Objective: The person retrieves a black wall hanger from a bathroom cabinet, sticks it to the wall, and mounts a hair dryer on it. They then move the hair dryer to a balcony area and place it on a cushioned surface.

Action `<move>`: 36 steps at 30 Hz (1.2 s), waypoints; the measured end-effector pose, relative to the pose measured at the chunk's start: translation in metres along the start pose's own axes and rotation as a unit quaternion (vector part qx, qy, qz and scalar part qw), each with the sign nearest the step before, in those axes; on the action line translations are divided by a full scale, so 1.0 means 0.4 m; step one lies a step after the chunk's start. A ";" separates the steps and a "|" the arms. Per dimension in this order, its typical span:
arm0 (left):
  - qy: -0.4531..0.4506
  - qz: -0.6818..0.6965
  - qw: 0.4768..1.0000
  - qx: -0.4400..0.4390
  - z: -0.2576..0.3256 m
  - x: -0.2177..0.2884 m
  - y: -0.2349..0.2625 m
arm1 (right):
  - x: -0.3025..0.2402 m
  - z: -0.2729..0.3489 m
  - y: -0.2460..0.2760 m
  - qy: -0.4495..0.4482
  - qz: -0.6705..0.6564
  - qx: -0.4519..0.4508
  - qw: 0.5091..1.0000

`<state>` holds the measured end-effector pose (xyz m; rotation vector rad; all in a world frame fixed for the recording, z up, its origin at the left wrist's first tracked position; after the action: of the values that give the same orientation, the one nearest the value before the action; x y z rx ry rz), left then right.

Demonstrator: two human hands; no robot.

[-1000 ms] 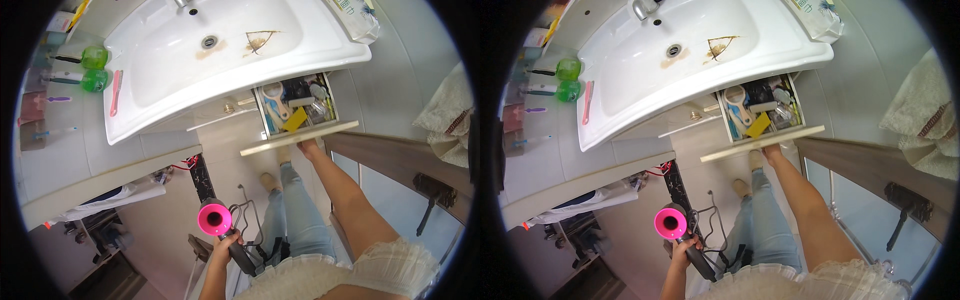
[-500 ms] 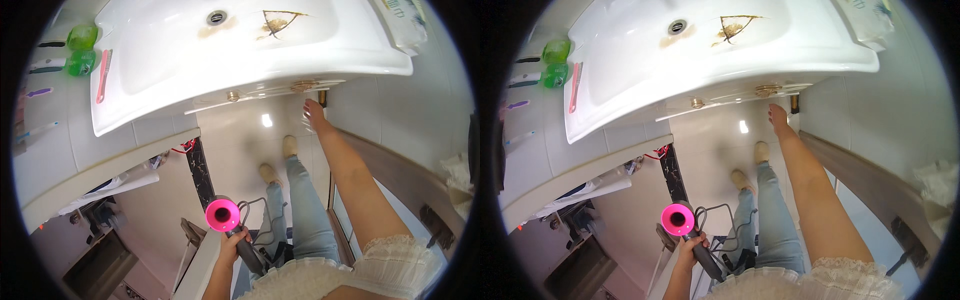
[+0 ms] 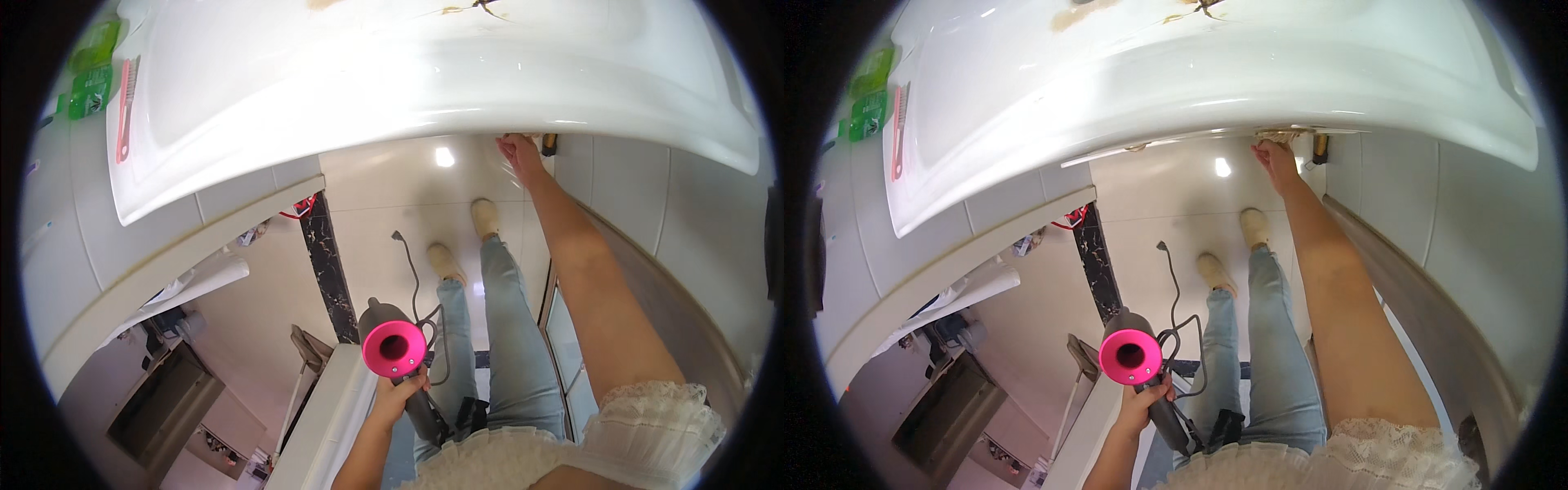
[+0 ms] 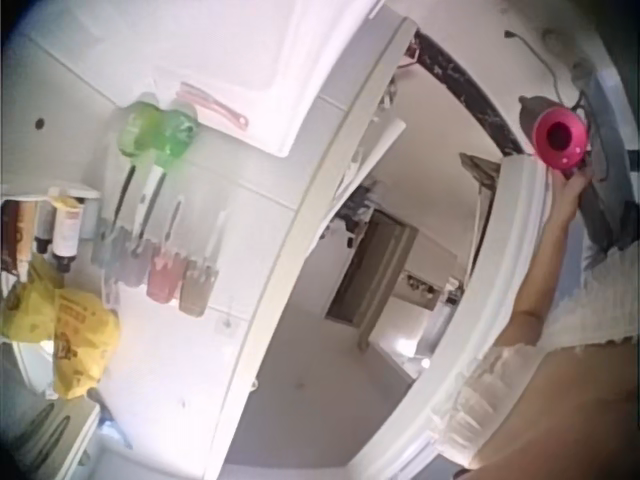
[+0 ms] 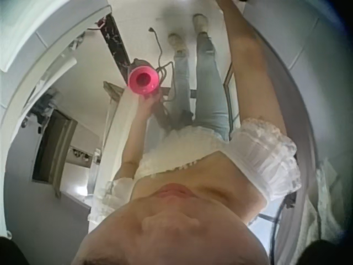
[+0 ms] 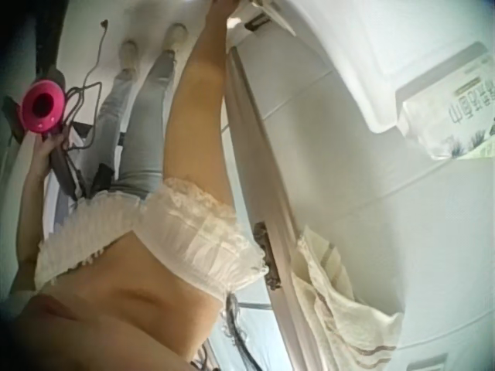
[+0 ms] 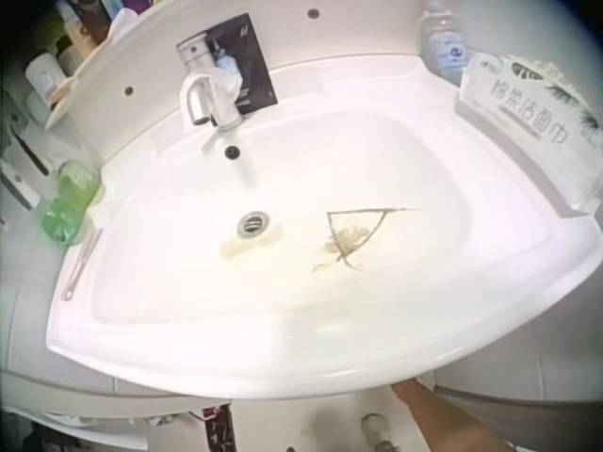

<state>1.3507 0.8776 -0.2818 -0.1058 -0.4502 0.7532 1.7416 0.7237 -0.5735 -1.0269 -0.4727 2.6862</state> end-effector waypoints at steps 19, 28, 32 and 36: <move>-0.005 -0.032 0.999 -0.003 0.029 0.017 0.053 | 0.083 0.428 0.118 -0.197 0.127 0.105 0.966; -0.014 -0.024 1.000 0.010 0.036 0.001 0.088 | -0.111 0.434 -0.033 -0.023 0.163 0.148 0.975; -0.021 -0.026 0.999 0.006 0.038 -0.023 0.122 | -0.186 0.360 -0.072 -0.023 0.271 0.088 0.958; -0.021 -0.019 0.999 0.019 0.038 -0.033 0.137 | -0.235 0.292 -0.137 0.008 0.211 0.085 0.974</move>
<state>1.3009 0.9073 -0.2867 -0.0452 -0.4759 0.7282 1.7362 0.7189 -0.4139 -1.2090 -0.0135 3.0106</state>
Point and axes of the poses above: each hand's wrist, its own z-axis away from the middle knuckle, its own y-axis out of the back of the hand, x = y × z, the point moved 4 cm from there along -z, towards the middle knuckle, and after that the axes turned 7 degrees about -z, right-handed, at the moved point
